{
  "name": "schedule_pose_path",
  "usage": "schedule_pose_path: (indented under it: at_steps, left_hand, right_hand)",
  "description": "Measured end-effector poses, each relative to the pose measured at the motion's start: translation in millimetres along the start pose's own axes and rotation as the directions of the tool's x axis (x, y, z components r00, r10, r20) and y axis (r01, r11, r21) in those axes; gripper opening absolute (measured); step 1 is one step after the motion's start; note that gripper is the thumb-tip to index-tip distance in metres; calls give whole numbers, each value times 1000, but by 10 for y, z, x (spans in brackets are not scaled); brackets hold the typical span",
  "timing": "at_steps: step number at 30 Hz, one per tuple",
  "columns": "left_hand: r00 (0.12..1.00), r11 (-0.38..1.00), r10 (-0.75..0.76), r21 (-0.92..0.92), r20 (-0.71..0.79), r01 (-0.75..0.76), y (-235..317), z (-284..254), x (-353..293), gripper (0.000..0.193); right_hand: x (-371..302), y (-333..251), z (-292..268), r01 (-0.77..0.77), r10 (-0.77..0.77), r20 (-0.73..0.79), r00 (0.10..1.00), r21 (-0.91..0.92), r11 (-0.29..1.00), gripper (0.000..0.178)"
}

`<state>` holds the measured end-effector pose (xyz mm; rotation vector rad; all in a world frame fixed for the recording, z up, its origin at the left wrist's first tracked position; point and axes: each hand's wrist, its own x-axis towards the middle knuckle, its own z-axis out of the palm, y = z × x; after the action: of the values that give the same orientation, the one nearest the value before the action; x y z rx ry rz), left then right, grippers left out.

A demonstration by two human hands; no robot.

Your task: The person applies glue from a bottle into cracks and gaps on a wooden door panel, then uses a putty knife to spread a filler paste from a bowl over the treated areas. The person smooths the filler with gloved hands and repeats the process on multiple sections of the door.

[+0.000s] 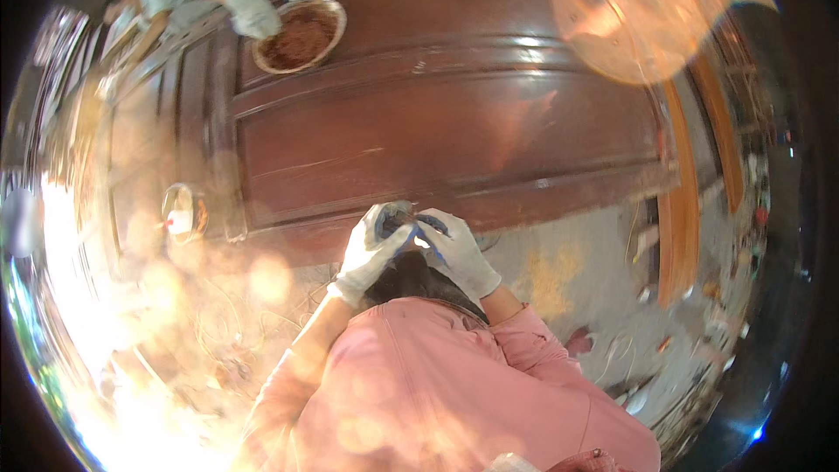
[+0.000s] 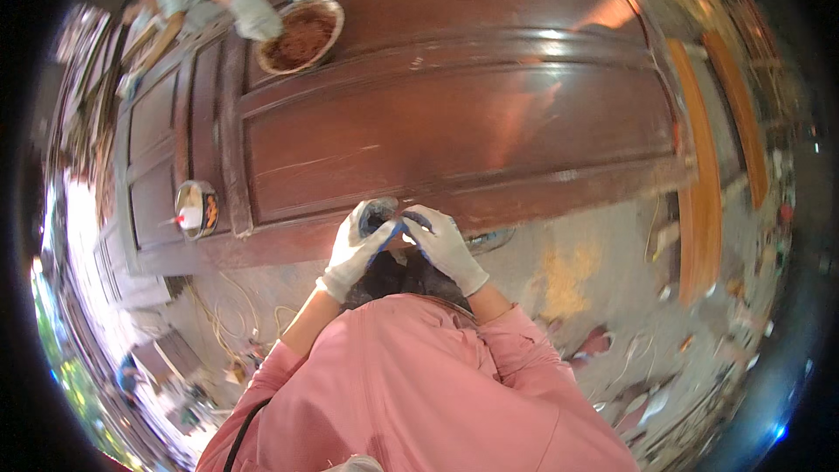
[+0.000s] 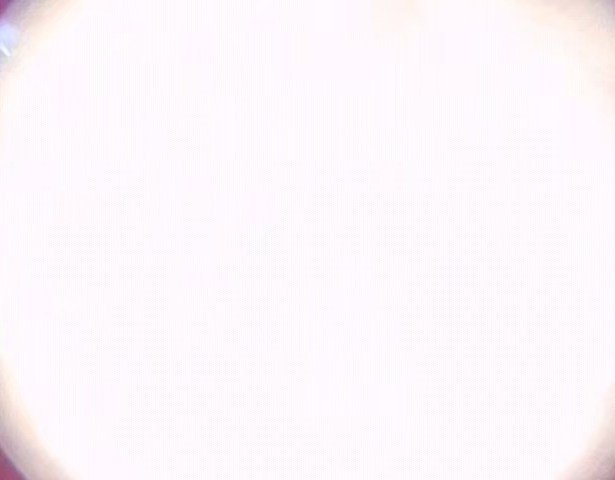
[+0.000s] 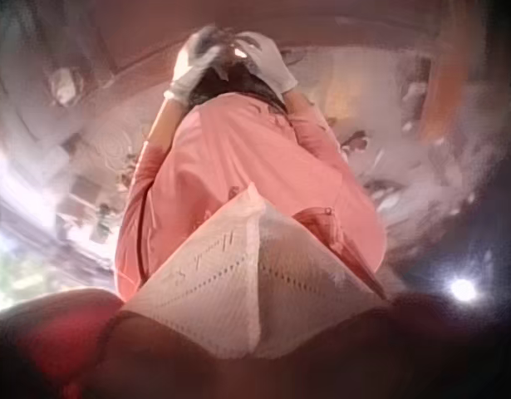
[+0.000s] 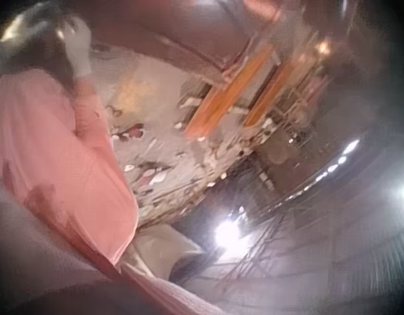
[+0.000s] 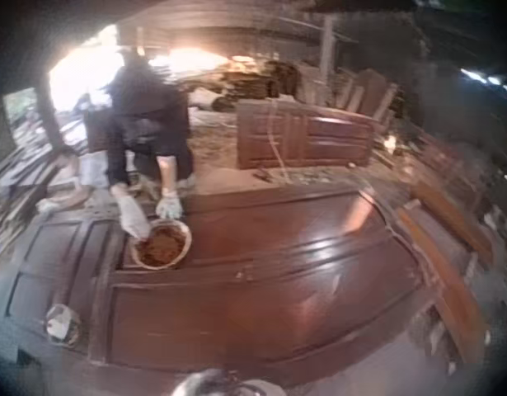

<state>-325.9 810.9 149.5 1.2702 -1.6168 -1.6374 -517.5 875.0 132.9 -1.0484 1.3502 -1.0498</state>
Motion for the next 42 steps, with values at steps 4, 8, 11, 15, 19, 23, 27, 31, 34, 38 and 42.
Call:
schedule_pose_path:
  at_steps: [4, 8, 11, 15, 19, 23, 27, 31, 34, 38, 42]
  left_hand:
    - [984, 953, -180, -245, 10, 177, -18, -394, 85, 19]
    - [980, 928, -199, -321, -5, 187, -59, -735, 96, 18]
    - [947, 896, -302, -370, -107, 243, -99, -981, 109, 25]
    - [918, 847, -297, -516, -264, 126, -222, -1575, 240, 31]
    - [986, 879, -161, -459, -35, 128, 41, -1316, 369, 23]
    - [978, 782, -207, -594, 39, 189, -61, -1439, 489, 16]
    - [958, 762, -272, -588, 89, 270, 128, -1576, 556, 16]
    - [954, 770, -272, -565, 127, 295, 251, -1671, 666, 17]
    - [956, 809, -259, -509, 140, 294, 337, -1718, 741, 16]
    - [953, 704, -243, -709, -182, 45, 119, -2247, 1004, 23]
    - [988, 822, -155, -555, -2, 128, 232, -2413, 991, 23]
  right_hand:
    - [294, -217, 257, -58, 58, 194, 979, -6, 998, 21]
    - [516, -553, 468, -315, 260, 370, 892, 96, 944, 19]
    - [628, -782, 608, -309, 279, 371, 886, 24, 951, 20]
    - [770, -813, 546, -351, 326, 282, 902, 40, 936, 20]
    - [1097, -833, 928, -183, 187, 213, 959, -38, 982, 22]
    - [1184, -862, 1052, -235, 237, 237, 942, -39, 971, 21]
    - [1210, -978, 1048, -279, 276, 224, 935, -19, 960, 20]
    - [1217, -1119, 1025, -332, 327, 190, 926, -6, 943, 19]
    - [1239, -1259, 1004, -265, 276, 157, 948, -92, 960, 23]
    - [1200, -1572, 849, -186, 199, -2, 980, -366, 912, 17]
    - [1345, -1438, 677, 361, -567, 176, 805, -903, 233, 22]
